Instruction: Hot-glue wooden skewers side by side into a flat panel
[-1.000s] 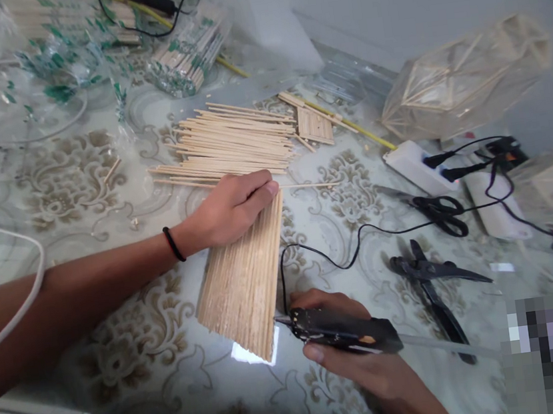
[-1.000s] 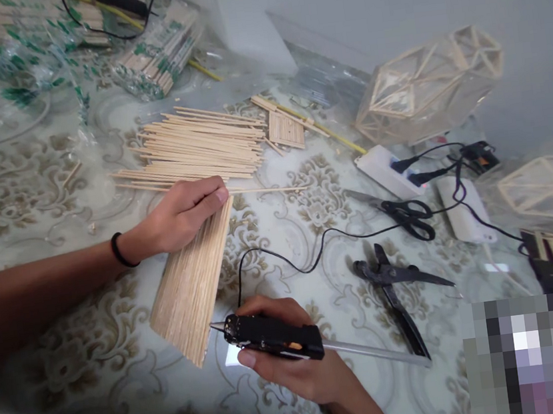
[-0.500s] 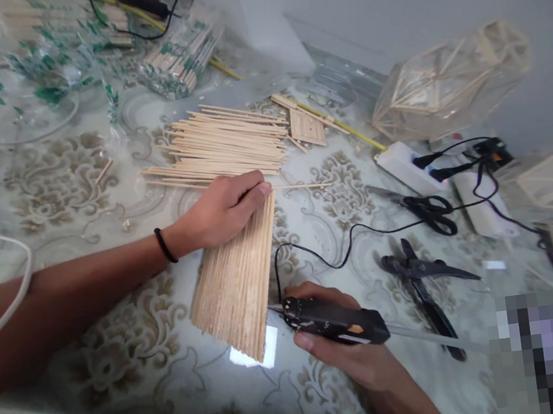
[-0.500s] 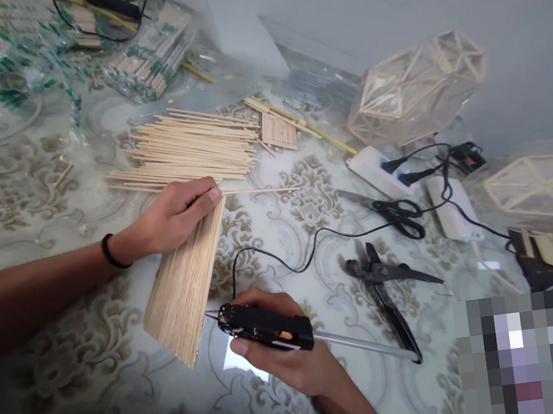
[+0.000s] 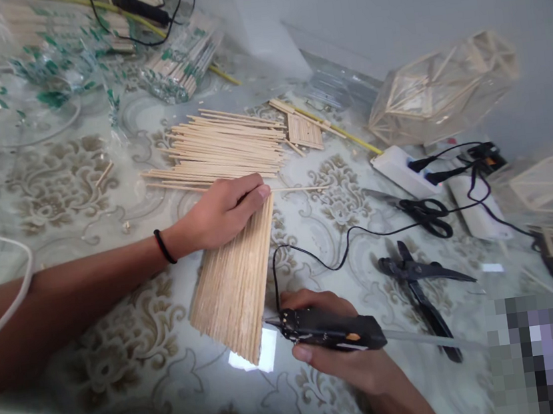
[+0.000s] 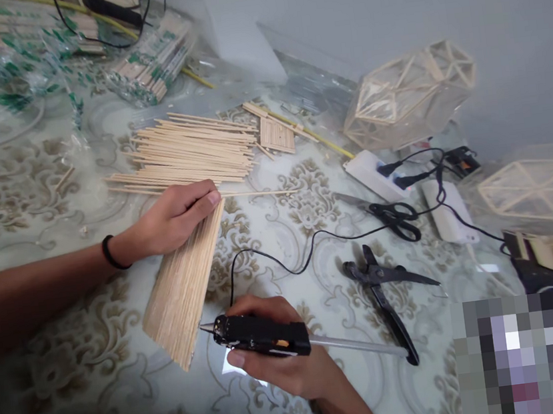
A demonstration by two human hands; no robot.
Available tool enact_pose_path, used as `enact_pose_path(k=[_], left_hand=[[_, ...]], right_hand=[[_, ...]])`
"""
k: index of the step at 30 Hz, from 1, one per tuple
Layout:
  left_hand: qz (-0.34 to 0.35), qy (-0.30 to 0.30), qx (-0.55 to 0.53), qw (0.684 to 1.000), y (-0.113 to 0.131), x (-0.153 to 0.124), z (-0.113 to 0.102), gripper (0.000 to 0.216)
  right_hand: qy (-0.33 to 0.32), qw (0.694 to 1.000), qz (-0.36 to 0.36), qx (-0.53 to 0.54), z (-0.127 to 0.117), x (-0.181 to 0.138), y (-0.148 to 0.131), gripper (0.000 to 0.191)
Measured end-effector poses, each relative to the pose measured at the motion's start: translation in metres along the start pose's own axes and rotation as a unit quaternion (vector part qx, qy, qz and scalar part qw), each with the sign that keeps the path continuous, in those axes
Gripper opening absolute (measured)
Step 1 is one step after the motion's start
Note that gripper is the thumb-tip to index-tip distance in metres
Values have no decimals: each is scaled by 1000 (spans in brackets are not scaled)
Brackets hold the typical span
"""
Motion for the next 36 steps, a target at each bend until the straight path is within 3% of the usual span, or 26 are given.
enact_pose_path(k=[7,17,36], left_hand=[[15,-23,-20,999,-1,-2,-1,37],[8,-90,-81,993,12,-15,21,34],[1,-96,-118,988,6,-17,18,38]], right_hand=[[-7,996,-18,88,3,6,4,28],[-21,995,-13,96,15,6,-9,30],[-33,993,-37,109,12,-3,6,27]])
Point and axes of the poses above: each hand's wrist, its own x-axis towards the middle knuckle, its own z-axis out of the palm, y = z × x, the point moved 1 cm from there along x, towards the middle knuckle, and after that the axes turned 14 degrees about -z, right-handed, at the moved point
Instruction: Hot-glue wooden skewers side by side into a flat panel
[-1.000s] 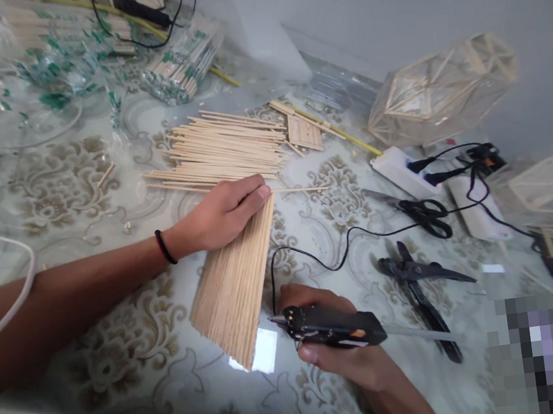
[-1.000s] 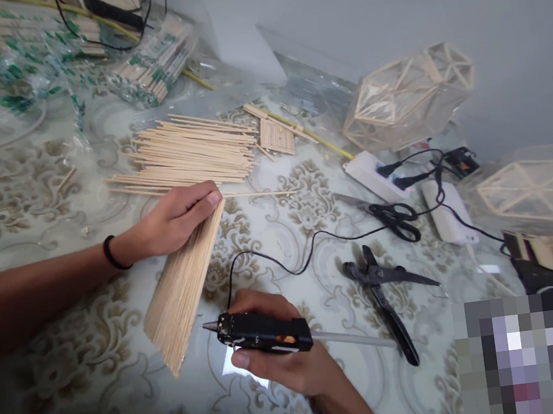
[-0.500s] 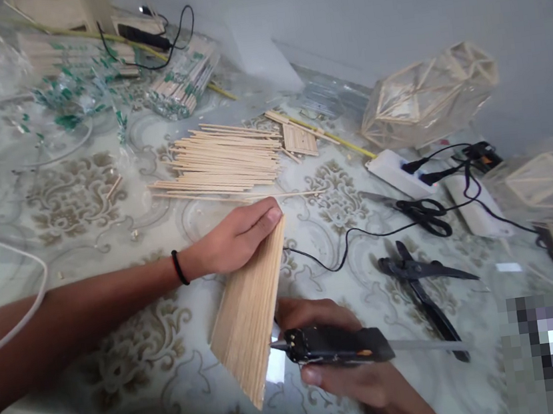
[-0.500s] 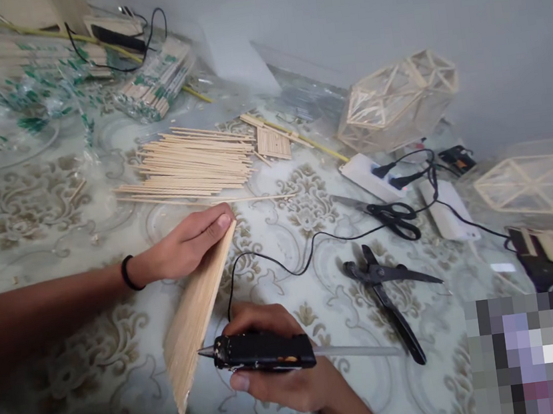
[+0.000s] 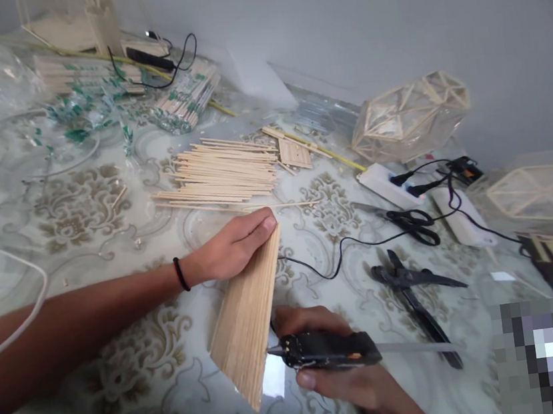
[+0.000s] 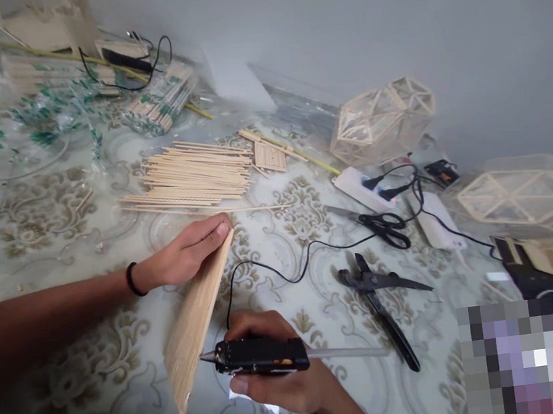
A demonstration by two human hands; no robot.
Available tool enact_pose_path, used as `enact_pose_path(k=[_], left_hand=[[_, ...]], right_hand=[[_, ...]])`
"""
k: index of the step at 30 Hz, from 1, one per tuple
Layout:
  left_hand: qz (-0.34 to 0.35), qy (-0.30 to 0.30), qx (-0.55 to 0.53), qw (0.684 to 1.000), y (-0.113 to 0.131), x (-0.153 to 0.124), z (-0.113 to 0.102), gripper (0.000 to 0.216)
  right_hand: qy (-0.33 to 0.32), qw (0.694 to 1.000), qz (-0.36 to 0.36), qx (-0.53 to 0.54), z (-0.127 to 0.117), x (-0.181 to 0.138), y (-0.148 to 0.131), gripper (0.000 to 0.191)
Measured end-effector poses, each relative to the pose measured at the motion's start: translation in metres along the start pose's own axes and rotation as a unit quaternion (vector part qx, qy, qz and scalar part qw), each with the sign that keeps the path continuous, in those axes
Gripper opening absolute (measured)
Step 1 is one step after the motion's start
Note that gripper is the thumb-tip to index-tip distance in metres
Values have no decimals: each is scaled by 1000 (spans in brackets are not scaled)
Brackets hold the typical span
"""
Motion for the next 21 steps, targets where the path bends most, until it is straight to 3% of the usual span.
enact_pose_path(k=[21], left_hand=[[-3,-20,-12,1000,1,2,0,36]], right_hand=[[43,999,27,-17,-5,-4,0,26]])
Point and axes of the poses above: each hand's wrist, its own x-axis towards the middle knuckle, its own z-axis out of the palm, y = z × x, the point moved 1 cm from there along x, towards the middle knuckle, and after that the axes turned 14 degrees about -z, right-handed, at the moved point
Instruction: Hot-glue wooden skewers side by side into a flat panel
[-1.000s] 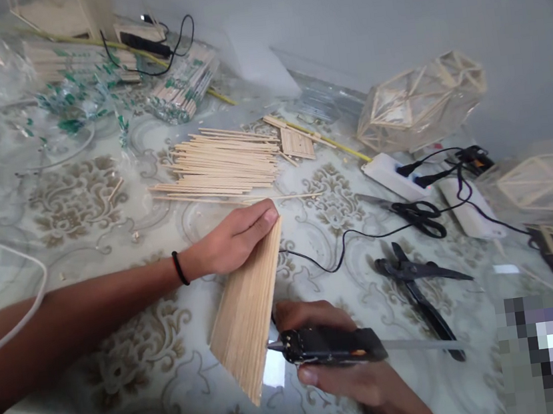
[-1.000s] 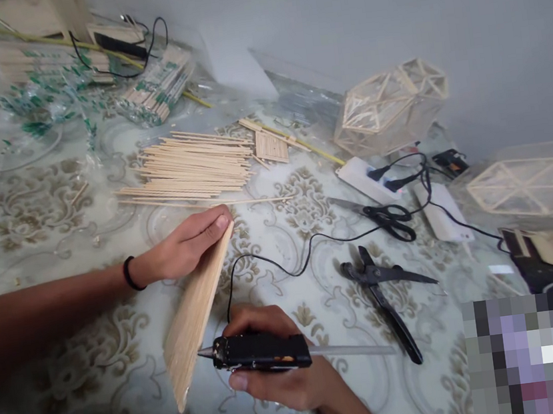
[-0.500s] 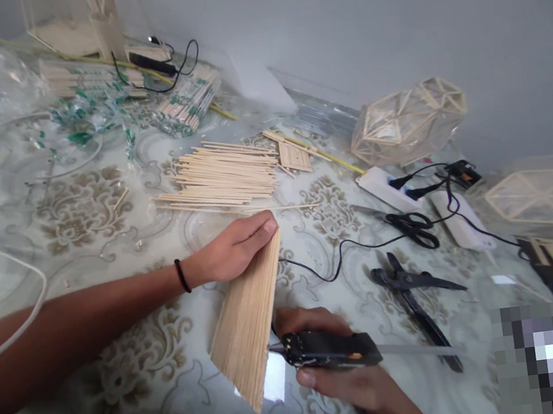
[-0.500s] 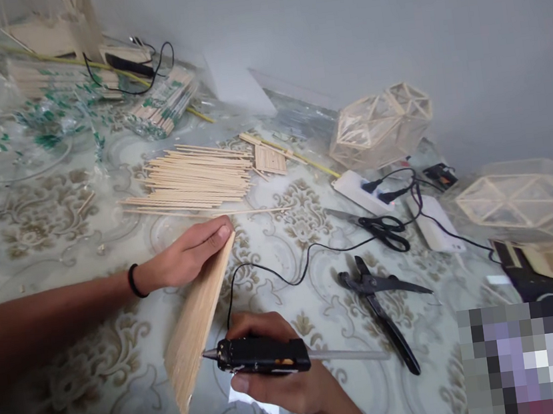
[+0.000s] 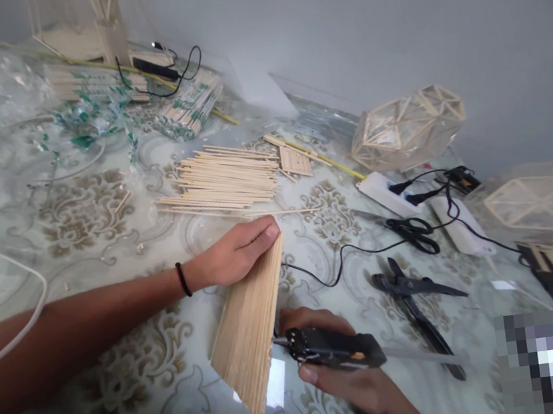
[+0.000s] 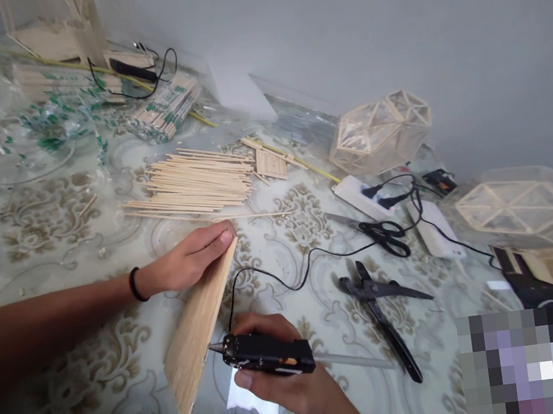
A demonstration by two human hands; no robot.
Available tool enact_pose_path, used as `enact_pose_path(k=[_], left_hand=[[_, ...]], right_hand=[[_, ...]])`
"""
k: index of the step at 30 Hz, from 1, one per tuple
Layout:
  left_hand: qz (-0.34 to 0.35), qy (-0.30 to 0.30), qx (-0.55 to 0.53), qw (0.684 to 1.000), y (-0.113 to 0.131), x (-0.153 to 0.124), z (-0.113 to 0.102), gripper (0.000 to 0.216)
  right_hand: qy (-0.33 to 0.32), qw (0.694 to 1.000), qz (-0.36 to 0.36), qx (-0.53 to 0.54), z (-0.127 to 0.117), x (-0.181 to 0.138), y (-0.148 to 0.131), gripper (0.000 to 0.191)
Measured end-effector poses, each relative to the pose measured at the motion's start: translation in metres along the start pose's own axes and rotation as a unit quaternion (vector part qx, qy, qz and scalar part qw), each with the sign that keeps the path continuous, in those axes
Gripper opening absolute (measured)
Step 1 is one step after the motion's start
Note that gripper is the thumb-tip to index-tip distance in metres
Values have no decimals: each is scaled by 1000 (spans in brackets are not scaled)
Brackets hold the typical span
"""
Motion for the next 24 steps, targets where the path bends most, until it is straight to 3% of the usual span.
enact_pose_path(k=[17,24], left_hand=[[-14,-23,25,999,0,-2,2,37],[-10,-34,32,999,-1,-4,4,37]], right_hand=[[14,998,42,-34,-12,-9,6,33],[34,998,19,-41,-8,-7,4,31]])
Point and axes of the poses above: each hand's wrist, its own x-axis towards the middle knuckle, its own z-axis out of the palm, y = z × x, the point moved 1 cm from there along x, towards the middle knuckle, and after that the axes turned 14 degrees about -z, right-handed, at the moved point
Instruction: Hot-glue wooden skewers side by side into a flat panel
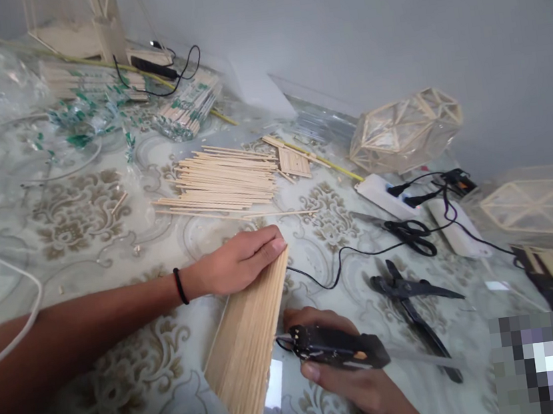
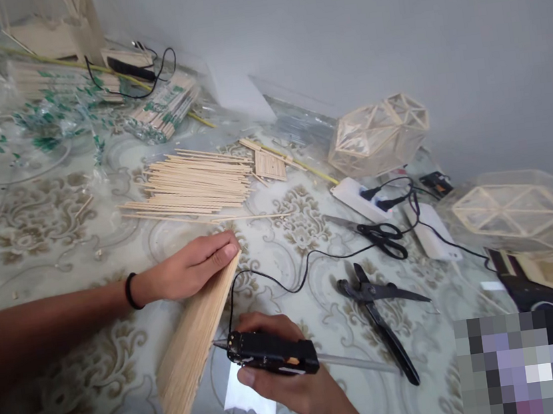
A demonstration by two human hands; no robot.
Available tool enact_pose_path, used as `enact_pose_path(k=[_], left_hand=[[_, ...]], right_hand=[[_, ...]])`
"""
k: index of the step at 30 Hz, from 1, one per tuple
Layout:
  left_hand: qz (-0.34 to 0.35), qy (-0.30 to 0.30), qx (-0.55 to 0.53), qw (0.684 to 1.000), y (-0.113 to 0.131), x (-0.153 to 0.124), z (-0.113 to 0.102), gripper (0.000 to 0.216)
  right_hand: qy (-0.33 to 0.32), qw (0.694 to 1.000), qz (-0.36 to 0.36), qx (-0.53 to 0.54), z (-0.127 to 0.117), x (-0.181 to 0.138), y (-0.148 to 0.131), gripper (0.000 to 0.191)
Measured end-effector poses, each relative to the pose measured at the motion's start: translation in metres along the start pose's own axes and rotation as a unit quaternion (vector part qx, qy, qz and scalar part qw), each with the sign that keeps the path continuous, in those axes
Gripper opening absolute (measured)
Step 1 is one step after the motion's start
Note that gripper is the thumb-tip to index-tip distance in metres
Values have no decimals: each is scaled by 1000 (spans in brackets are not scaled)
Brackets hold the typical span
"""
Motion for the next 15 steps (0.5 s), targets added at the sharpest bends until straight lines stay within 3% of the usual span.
enact_pose_path(k=[15], left_hand=[[-1,-18,0,1000,3,-3,0,38]], right_hand=[[32,998,-18,-51,-4,-1,-1,35]])
Point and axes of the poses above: each hand's wrist, its own x-axis towards the middle knuckle, its own z-axis out of the palm, y = z × x, the point moved 1 cm from there along x, towards the middle knuckle, and after that the axes turned 14 degrees about -z, right-handed, at the moved point
